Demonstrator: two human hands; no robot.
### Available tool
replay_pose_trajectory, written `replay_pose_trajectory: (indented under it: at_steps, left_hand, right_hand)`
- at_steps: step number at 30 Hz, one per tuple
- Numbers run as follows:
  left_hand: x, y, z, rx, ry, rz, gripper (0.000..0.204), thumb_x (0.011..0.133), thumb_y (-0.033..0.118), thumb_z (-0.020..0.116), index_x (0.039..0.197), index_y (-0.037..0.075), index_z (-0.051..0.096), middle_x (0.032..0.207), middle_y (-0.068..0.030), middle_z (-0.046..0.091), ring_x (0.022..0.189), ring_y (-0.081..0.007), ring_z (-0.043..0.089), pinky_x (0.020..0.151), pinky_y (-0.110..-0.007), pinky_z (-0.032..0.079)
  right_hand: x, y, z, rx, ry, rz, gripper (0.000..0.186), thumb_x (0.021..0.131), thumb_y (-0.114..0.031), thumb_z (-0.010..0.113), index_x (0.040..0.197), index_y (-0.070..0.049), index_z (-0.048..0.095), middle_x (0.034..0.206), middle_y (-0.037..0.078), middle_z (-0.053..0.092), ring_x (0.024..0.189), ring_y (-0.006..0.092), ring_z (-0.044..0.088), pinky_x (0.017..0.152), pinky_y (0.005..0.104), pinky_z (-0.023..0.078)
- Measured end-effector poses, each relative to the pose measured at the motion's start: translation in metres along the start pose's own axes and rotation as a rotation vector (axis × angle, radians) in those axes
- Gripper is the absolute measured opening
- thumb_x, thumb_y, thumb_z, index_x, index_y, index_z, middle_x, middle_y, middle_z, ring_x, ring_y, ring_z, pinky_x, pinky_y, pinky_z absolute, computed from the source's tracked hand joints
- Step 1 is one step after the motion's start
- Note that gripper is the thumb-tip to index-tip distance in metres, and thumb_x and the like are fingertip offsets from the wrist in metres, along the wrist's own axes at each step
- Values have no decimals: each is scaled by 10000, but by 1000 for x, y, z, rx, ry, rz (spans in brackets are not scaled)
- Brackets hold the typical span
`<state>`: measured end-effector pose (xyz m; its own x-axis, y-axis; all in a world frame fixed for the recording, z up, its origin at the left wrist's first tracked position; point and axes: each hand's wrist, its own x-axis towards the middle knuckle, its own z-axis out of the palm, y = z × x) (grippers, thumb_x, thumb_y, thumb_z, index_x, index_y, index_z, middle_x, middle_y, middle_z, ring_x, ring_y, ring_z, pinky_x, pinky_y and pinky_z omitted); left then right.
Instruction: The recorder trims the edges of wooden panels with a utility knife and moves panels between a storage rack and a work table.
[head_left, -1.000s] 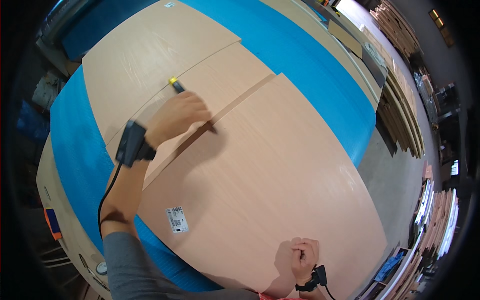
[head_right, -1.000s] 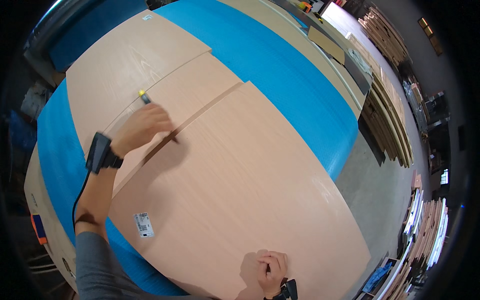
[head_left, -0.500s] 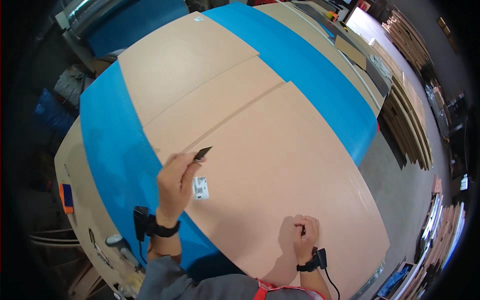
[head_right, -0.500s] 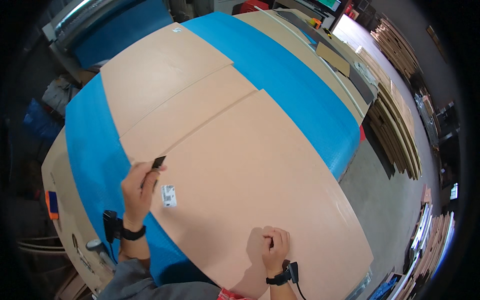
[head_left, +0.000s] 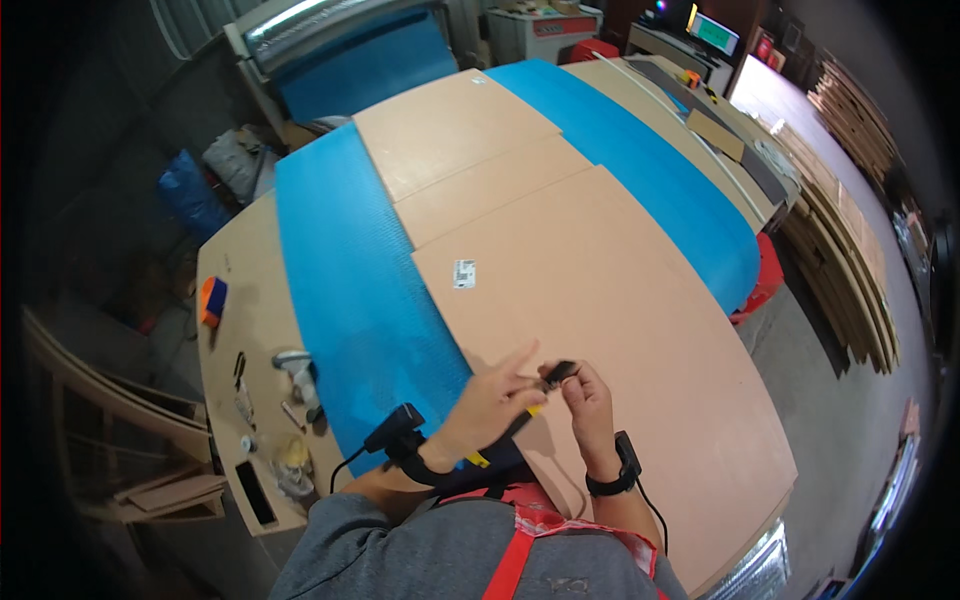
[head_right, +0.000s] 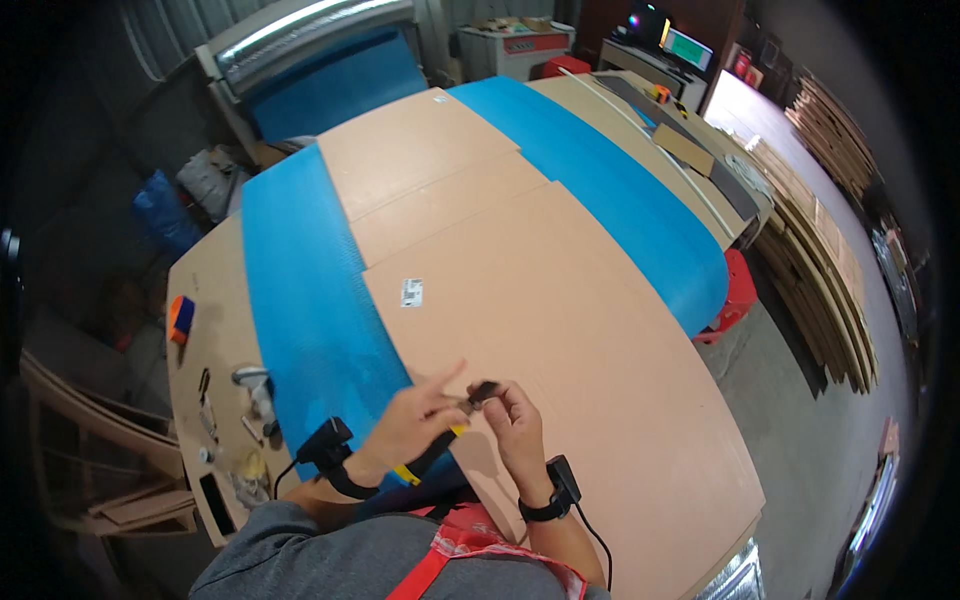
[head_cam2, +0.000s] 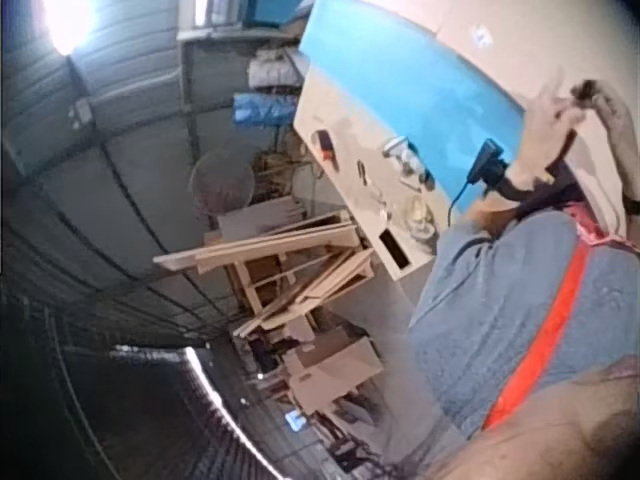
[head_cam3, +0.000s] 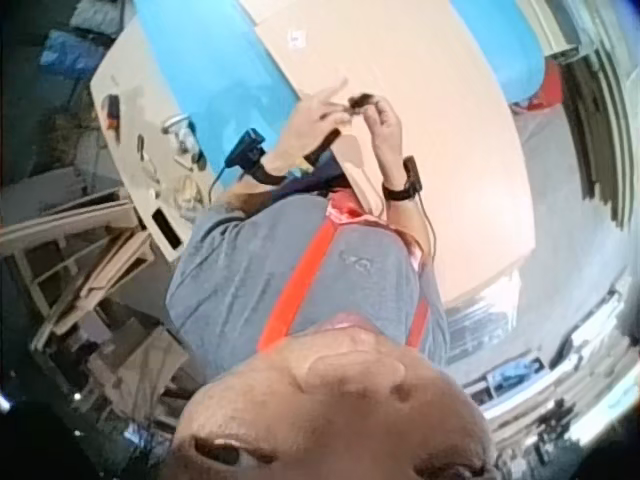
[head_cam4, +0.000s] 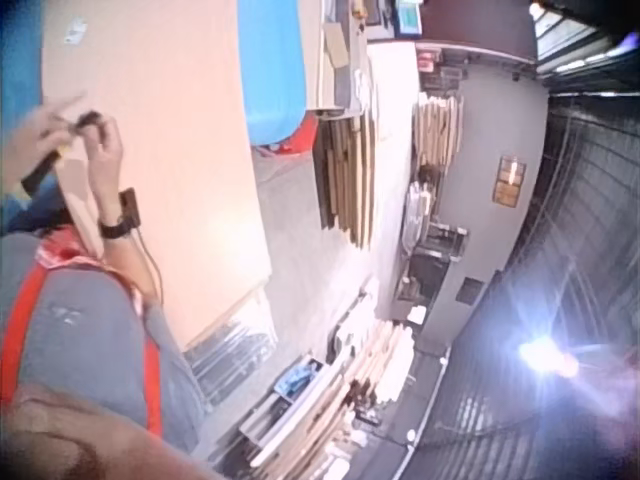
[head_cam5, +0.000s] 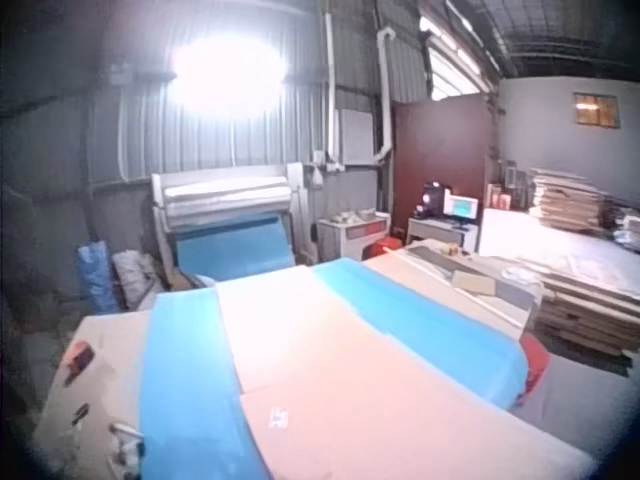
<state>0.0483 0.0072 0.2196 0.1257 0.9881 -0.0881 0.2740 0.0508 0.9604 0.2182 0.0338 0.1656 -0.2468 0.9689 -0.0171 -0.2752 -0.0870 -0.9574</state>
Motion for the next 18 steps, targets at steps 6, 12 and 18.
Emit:
replay_pose_trajectory:
  at_steps: [6, 12, 18]
  left_hand:
    - [-113, -14, 60, -19, 57, 35, 605, 870, 105, 678, 1403, -22, 421, 795, -102, 685, 762, -95, 601, 742, -249, 485]
    - [-219, -35, 89, -92, 262, -169, 455, 905, 90, 650, 1299, -70, 486, 979, -133, 703, 937, -134, 642, 817, -250, 503]
    - [-310, -34, 66, -248, 670, -127, 238, 926, 90, 635, 1097, -57, 559, 1002, -123, 703, 950, -120, 642, 810, -253, 509]
  right_hand:
    - [-115, 2, 7, -47, -51, 106, 182, 914, -178, 666, 928, 3, 665, 883, 64, 688, 839, 132, 625, 777, 271, 484]
    - [-198, 53, 12, -64, -188, 99, 151, 913, -143, 662, 873, 2, 654, 821, 43, 684, 750, 87, 593, 682, 234, 468]
    - [-253, 64, 37, -140, -477, 368, 156, 881, -150, 701, 878, -9, 634, 910, 58, 676, 828, 106, 605, 743, 247, 478]
